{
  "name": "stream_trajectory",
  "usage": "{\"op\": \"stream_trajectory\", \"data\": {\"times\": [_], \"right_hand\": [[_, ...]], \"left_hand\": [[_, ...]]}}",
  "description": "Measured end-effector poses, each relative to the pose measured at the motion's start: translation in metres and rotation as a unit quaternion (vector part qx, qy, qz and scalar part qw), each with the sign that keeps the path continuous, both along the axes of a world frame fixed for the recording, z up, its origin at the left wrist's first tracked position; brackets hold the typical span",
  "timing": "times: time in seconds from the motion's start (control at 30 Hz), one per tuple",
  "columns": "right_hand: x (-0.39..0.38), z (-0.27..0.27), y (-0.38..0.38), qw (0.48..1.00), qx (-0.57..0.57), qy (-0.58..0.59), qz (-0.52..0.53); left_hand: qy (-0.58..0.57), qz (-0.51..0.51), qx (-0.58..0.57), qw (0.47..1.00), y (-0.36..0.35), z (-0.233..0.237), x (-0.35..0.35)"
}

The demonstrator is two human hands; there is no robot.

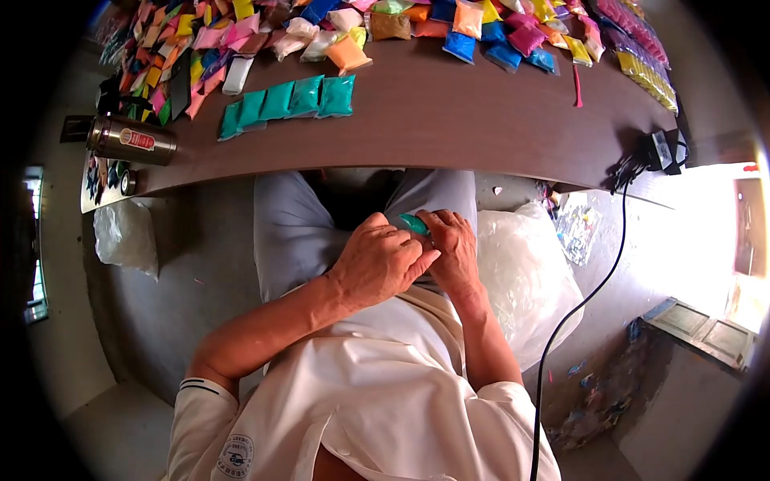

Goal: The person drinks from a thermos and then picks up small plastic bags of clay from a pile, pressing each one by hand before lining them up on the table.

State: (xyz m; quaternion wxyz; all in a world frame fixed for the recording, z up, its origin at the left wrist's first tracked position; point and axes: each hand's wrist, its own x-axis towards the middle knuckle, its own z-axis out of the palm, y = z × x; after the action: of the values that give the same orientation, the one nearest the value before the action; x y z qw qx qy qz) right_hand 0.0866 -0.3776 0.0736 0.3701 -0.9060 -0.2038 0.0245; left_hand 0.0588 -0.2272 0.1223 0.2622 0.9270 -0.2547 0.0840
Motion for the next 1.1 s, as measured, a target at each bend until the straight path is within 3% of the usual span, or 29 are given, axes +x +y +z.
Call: {"op": "stream_trajectory", "data": {"times": [0.47, 0.53, 0.77, 0.83, 1.1], "right_hand": [[-0.003, -0.002, -0.001, 1.000, 0.007, 0.002, 0.019], [-0.004, -0.003, -0.001, 1.000, -0.010, -0.012, 0.018], [-0.011, 0.011, 0.005, 0.995, -0.089, -0.035, 0.008], [-0.010, 0.012, 0.010, 0.995, -0.086, -0.041, 0.016], [-0.011, 0.013, 0.020, 0.990, -0.124, -0.041, 0.045]], "left_hand": [[-0.030, -0.012, 0.056, 0.998, -0.002, -0.003, -0.004], [0.034, -0.012, 0.086, 0.996, 0.000, -0.006, -0.004], [0.074, -0.024, 0.171, 0.982, 0.021, -0.011, 0.002], [0.096, 0.012, 0.183, 0.978, 0.028, -0.011, 0.003], [0.156, 0.055, 0.144, 0.976, 0.057, -0.037, -0.004]]}}
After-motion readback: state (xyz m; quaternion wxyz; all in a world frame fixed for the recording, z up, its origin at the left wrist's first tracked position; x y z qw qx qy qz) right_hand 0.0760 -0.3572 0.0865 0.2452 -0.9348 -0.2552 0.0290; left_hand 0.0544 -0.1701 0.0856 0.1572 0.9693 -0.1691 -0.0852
